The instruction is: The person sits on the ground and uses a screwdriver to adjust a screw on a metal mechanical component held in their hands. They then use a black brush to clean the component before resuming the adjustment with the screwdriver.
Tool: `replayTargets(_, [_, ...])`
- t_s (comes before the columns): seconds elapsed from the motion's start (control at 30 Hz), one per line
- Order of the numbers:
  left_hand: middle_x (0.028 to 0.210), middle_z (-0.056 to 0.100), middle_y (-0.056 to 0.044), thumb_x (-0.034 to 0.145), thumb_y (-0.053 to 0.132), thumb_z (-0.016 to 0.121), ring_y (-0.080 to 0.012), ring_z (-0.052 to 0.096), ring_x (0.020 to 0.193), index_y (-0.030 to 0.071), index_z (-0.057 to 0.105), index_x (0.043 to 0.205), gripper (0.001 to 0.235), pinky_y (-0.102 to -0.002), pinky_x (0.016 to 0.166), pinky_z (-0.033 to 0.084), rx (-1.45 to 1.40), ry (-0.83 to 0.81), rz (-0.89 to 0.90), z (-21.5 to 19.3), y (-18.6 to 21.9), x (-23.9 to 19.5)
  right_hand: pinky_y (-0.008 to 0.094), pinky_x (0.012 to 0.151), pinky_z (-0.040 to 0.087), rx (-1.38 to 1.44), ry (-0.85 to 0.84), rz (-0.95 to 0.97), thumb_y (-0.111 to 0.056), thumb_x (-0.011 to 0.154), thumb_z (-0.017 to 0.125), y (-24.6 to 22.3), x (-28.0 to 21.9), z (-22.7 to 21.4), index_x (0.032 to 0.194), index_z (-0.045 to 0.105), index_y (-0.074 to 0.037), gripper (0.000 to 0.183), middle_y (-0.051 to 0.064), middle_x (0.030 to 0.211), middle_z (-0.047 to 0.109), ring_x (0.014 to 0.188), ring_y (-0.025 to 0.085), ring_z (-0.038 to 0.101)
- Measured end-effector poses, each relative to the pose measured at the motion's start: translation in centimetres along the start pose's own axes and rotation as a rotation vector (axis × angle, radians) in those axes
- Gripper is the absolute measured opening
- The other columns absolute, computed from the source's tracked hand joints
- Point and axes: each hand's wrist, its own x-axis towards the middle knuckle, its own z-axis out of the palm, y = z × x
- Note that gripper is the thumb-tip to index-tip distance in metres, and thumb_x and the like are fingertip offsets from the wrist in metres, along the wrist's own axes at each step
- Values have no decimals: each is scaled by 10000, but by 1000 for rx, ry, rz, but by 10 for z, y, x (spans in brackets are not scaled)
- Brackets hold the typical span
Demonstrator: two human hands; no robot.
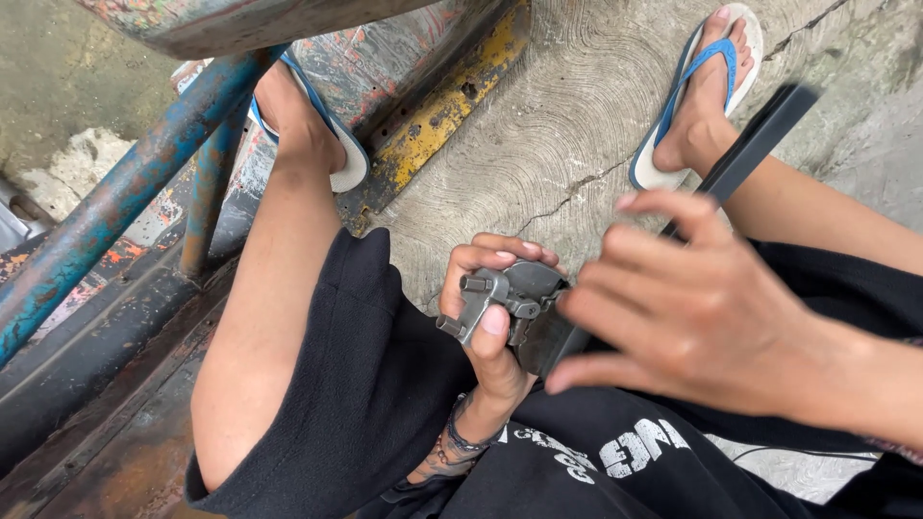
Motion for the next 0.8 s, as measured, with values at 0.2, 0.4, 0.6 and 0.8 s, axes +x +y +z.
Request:
replayTargets(0.2, [1028, 608, -172, 932, 400, 702, -270, 655, 935, 58, 566, 1049, 387, -400, 865, 555, 60, -38, -21, -3, 0, 1, 443, 974, 430, 0, 36, -42, -618, 1029, 625, 1, -1, -1, 804, 609, -150, 519, -3, 741, 597, 690, 193, 544])
replayTargets(0.4, [1005, 623, -151, 930, 453, 714, -258, 665, 914, 58, 586, 1033, 428, -383, 855, 555, 114, -57, -2, -1, 3, 4, 462, 986, 403, -68, 72, 19, -694, 1009, 568, 10, 3, 0, 798, 659, -155, 586, -28, 705, 596, 682, 197, 560])
replayTargets(0.6, [1016, 640, -150, 910, 445, 723, -256, 683, 902, 57, 587, 1034, 430, -379, 815, 574, 128, -21, -9, 0, 3, 4, 435, 991, 382, -70, 87, 44, -702, 976, 722, 12, 1, -4, 828, 666, -132, 592, -8, 725, 599, 716, 229, 549])
replayTargets(0.8, [1056, 626, -149, 898, 411, 788, -253, 682, 975, 41, 592, 1080, 457, -354, 869, 552, -25, 23, -58, 3, 2, 3, 468, 977, 460, 16, -4, -48, -728, 903, 725, 6, 0, 2, 871, 662, -163, 569, -12, 728, 597, 743, 191, 592])
